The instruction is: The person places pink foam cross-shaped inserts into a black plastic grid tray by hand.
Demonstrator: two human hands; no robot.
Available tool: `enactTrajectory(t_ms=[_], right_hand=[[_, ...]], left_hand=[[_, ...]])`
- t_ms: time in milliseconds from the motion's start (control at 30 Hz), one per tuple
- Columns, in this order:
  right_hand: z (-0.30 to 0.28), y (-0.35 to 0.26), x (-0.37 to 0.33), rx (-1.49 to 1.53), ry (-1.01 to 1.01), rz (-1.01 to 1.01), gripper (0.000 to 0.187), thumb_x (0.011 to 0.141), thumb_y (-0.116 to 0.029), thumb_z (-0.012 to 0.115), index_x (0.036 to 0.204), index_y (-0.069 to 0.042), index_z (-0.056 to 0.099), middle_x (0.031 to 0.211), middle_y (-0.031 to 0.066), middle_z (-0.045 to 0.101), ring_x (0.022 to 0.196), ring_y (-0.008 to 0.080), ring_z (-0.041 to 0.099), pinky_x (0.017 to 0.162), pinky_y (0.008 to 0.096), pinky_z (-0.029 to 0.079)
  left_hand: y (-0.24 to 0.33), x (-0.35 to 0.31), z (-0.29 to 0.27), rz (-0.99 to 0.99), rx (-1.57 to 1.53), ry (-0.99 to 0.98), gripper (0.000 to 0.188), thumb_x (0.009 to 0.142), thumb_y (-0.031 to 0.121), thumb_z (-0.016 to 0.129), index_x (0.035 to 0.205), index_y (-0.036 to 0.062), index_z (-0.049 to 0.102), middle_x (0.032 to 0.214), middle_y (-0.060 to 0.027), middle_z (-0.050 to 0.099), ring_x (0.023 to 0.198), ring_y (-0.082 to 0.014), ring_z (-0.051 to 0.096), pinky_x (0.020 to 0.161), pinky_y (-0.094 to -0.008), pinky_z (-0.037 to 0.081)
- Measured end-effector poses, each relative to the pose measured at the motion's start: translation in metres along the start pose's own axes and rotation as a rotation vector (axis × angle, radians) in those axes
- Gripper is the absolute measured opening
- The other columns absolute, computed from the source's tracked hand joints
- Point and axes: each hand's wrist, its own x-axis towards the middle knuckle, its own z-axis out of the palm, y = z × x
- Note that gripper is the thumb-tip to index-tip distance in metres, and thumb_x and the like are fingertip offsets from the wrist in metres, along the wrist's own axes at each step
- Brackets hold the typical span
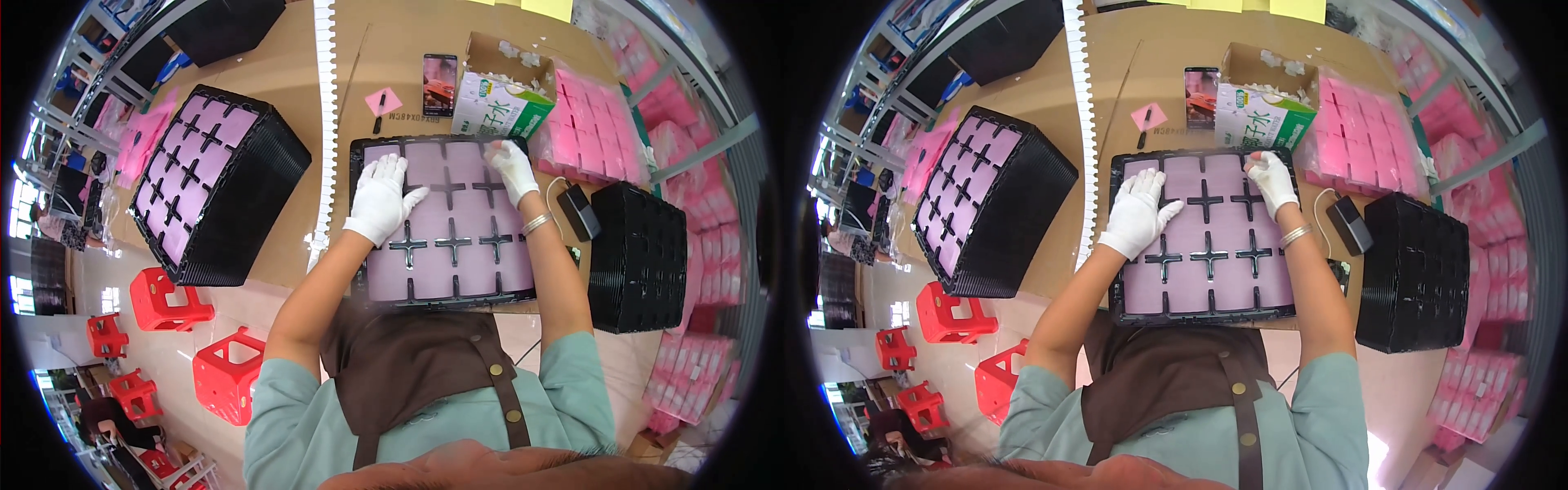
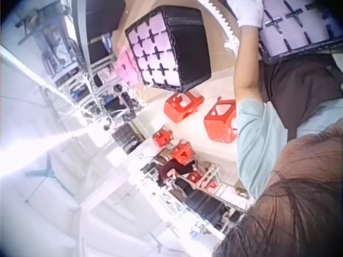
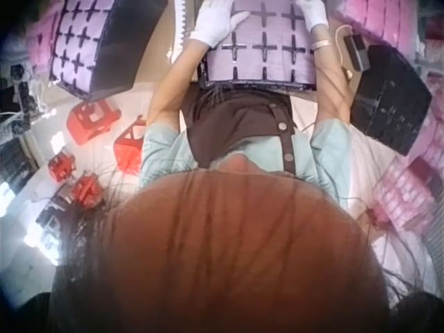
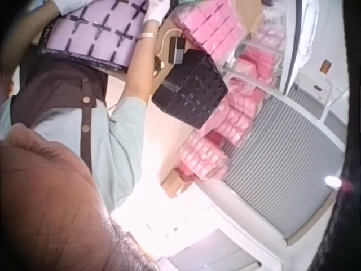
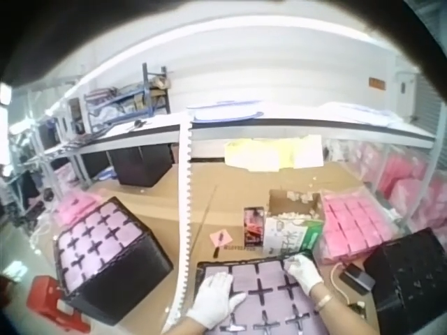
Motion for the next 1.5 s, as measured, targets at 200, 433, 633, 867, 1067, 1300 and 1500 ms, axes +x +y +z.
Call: enactTrajectory(t_ms=[200, 433, 633, 867, 1067, 1300, 1500], right_hand=[[-0.018, -0.016, -0.019, -0.311, 0.246, -0.044, 0.026, 0.084, -0.01, 0.062, 0.108, 0.0, 0.06, 0.093, 0.0148, 0.068, 0.087, 0.0219, 0.066, 0.081, 0.0315, 0.05], [-0.021, -0.031, -0.12, -0.724, 0.019, -0.481, 0.017, 0.08, -0.007, 0.062, 0.096, -0.001, 0.064, 0.098, 0.016, 0.066, 0.091, 0.0345, 0.062, 0.078, 0.0395, 0.05], [-0.046, -0.035, -0.163, -0.98, -0.162, -0.48, 0.03, 0.071, -0.021, 0.075, 0.094, -0.004, 0.065, 0.106, 0.0104, 0.064, 0.102, 0.0296, 0.057, 0.097, 0.0433, 0.039], [-0.061, -0.031, -0.18, -1.206, -0.201, -0.61, 0.043, 0.066, -0.017, 0.077, 0.104, -0.005, 0.062, 0.115, 0.0108, 0.059, 0.107, 0.0295, 0.054, 0.099, 0.0425, 0.039], [-0.049, -0.029, -0.161, -0.927, -0.262, -0.29, 0.048, 0.062, -0.014, 0.079, 0.103, -0.005, 0.056, 0.107, 0.0131, 0.055, 0.104, 0.0337, 0.051, 0.098, 0.0445, 0.039], [-0.063, -0.034, -0.169, -0.974, -0.351, -0.415, 0.057, 0.056, -0.004, 0.078, 0.109, -0.003, 0.055, 0.117, 0.0137, 0.052, 0.112, 0.0355, 0.048, 0.1, 0.043, 0.037], [-0.06, -0.041, -0.167, -0.936, -0.39, -0.342, 0.057, 0.056, -0.002, 0.077, 0.11, -0.004, 0.056, 0.122, 0.0136, 0.051, 0.116, 0.0342, 0.047, 0.1, 0.0414, 0.038]], left_hand=[[-0.006, -0.013, -0.041, -0.059, 0.051, -0.11, 0.06, 0.091, 0.049, 0.05, 0.123, -0.0011, 0.054, 0.124, -0.0203, 0.057, 0.121, -0.0318, 0.049, 0.105, -0.0412, 0.033], [0.018, -0.063, -0.053, 0.125, -0.195, -0.105, 0.047, 0.085, 0.03, 0.063, 0.118, -0.0036, 0.055, 0.12, -0.0227, 0.056, 0.115, -0.0364, 0.051, 0.101, -0.043, 0.037], [0.027, -0.084, -0.067, 0.001, -0.226, -0.16, 0.032, 0.079, 0.03, 0.07, 0.092, 0.0012, 0.063, 0.093, -0.0143, 0.062, 0.092, -0.0315, 0.059, 0.09, -0.0402, 0.045], [0.015, -0.096, -0.082, 0.071, -0.241, -0.142, 0.042, 0.073, 0.024, 0.074, 0.107, 0.0044, 0.057, 0.102, -0.0099, 0.06, 0.101, -0.0292, 0.056, 0.099, -0.043, 0.038], [0.0, -0.079, -0.082, -0.07, -0.365, -0.431, 0.04, 0.073, 0.03, 0.074, 0.105, 0.0093, 0.063, 0.099, -0.0091, 0.06, 0.095, -0.0301, 0.055, 0.093, -0.0446, 0.041], [0.014, -0.088, -0.082, -0.003, -0.357, -0.294, 0.057, 0.065, 0.035, 0.081, 0.111, 0.0077, 0.061, 0.103, -0.0103, 0.059, 0.103, -0.0293, 0.053, 0.095, -0.0427, 0.039], [-0.007, -0.092, -0.072, -0.033, -0.504, -0.446, 0.071, 0.061, 0.033, 0.083, 0.122, 0.0083, 0.057, 0.119, -0.0108, 0.054, 0.113, -0.0305, 0.05, 0.106, -0.0423, 0.035]])
